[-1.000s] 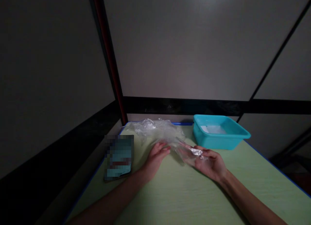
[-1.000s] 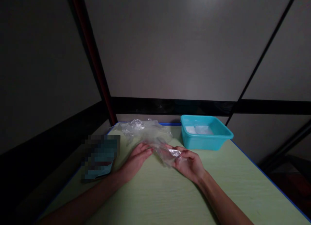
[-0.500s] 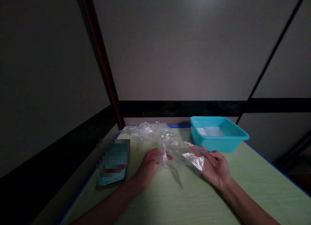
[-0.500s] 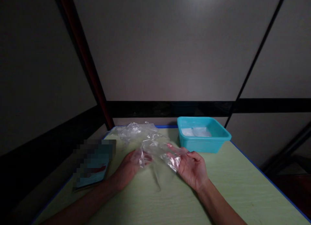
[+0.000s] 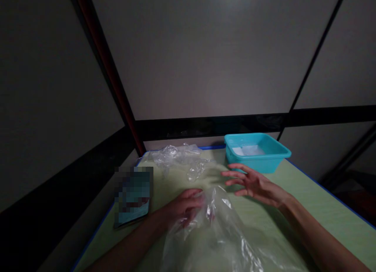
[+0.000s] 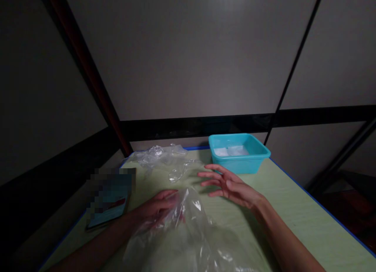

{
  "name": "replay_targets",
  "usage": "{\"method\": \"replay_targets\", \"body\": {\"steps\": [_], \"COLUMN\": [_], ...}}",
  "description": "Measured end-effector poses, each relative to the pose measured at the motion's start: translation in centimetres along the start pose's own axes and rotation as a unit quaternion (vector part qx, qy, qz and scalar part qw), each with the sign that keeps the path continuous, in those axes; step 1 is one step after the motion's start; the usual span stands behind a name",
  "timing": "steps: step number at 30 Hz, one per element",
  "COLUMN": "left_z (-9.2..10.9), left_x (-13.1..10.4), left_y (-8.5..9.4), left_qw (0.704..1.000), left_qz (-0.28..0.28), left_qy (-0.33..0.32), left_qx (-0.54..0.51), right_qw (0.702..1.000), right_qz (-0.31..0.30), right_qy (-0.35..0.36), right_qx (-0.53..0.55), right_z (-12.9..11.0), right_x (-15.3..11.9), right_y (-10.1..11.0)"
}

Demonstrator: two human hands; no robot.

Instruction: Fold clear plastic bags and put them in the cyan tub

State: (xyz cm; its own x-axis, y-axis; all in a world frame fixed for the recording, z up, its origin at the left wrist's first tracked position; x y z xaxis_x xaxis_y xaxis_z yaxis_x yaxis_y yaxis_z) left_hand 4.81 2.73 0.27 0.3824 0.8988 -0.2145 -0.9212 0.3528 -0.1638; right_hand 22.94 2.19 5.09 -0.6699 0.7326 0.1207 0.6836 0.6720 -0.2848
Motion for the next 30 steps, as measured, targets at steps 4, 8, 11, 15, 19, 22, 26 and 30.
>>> {"method": "replay_targets", "body": {"steps": [4, 8, 11, 15, 19, 22, 26, 30], "left_z": [-0.2, 1.2, 1.4, 1.2, 1.3, 1.4, 1.5, 1.6], "left_x": [-0.1, 0.3, 0.5, 0.6, 0.3, 0.3, 0.4, 0.4], "left_y": [-1.7, -1.4, -0.6, -0.4, -0.9, -1.1, -1.2, -1.1], "left_qw": [0.994, 0.993, 0.991, 0.985, 0.979, 0.980, 0.977, 0.972], "left_qz": [-0.100, -0.077, -0.029, -0.047, -0.074, -0.058, -0.030, -0.019], "left_qy": [0.032, -0.035, -0.050, -0.044, -0.042, -0.055, -0.083, -0.087], "left_qx": [0.032, 0.081, 0.118, 0.160, 0.187, 0.183, 0.192, 0.218], "right_qw": [0.999, 0.999, 1.000, 0.997, 0.987, 0.988, 0.990, 0.991], "right_qz": [-0.007, 0.018, 0.002, -0.030, -0.021, 0.009, 0.022, 0.016], "right_qy": [-0.001, 0.007, 0.012, -0.039, -0.064, -0.030, -0.035, -0.061], "right_qx": [-0.053, -0.047, -0.022, -0.060, -0.144, -0.151, -0.137, -0.115], "right_z": [1.0, 1.7, 1.4, 0.8, 0.1, 0.3, 2.3, 3.3], "right_x": [1.4, 1.8, 1.4, 0.2, -0.4, 0.2, 1.4, 1.6], "right_y": [-2.7, -3.1, -2.4, -1.4, -0.6, -0.9, -2.2, -2.8]}}
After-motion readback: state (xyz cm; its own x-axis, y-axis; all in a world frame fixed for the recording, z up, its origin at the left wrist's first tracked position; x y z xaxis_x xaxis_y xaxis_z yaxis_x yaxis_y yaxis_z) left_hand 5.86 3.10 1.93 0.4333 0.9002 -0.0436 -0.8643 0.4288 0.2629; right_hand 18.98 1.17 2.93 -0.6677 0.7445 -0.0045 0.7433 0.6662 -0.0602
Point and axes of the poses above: each hand's wrist, its own x-axis towards the middle knuckle, its own y-axis out of the back of the hand, z = x × y, the point moved 7 cm from there along x, towards the middle knuckle, and after that the axes turned 2 degrees about -y, right-handed, at the moved point
